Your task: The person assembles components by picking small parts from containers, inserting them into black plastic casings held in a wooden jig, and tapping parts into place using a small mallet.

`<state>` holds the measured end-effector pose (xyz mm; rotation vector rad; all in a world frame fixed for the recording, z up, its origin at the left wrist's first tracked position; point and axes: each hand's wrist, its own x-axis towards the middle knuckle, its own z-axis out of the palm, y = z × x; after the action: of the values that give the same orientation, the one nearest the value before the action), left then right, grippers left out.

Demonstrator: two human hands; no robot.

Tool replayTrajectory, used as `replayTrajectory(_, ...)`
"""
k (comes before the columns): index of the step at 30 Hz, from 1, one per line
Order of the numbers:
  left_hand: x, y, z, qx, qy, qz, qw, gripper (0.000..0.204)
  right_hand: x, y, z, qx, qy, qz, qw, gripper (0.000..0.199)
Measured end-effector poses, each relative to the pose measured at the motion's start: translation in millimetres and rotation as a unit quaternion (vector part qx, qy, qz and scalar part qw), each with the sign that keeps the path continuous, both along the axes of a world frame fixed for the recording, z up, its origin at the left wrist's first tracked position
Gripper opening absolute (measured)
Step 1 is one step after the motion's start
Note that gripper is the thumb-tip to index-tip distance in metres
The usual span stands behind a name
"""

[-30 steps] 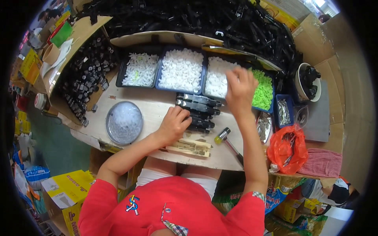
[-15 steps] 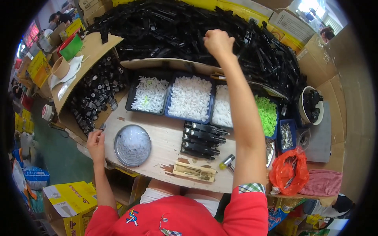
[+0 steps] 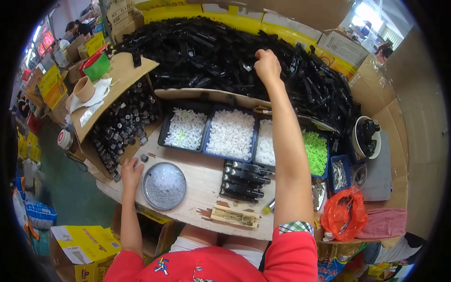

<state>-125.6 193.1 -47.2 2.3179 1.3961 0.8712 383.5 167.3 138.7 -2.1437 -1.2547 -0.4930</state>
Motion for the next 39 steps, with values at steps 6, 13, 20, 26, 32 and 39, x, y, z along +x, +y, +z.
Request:
replayTrajectory(6,-9,-6,26,-0.169,-0.026,-0.003,0.985,0.045,-8,20,14,-0.136,-0.262,-0.036,0.955,0.032)
replayTrajectory(13,6,20,20,-0.103,0.057,-0.198,0.973,0.035,-17,17,38,-0.385,-0.243,0.030,0.890,0.035)
replayTrajectory(20,19,37,17,-0.095,-0.017,-0.184,0.978,0.023,-60,-52,49,-0.251,-0.212,0.075,0.942,0.032)
replayTrajectory(26,-25,7,11,-0.199,-0.163,-0.054,0.965,0.027,-152,-161,-7,-0.086,-0.078,0.256,0.960,0.025)
replayTrajectory(32,-33,-14,17,-0.299,-0.388,-0.011,0.872,0.019,-260,-304,-124,-0.209,-0.012,0.172,0.963,0.037)
replayTrajectory(39,15,-88,63,-0.434,-0.474,-0.109,0.758,0.017,-304,-304,-163,-0.237,-0.060,0.136,0.960,0.050)
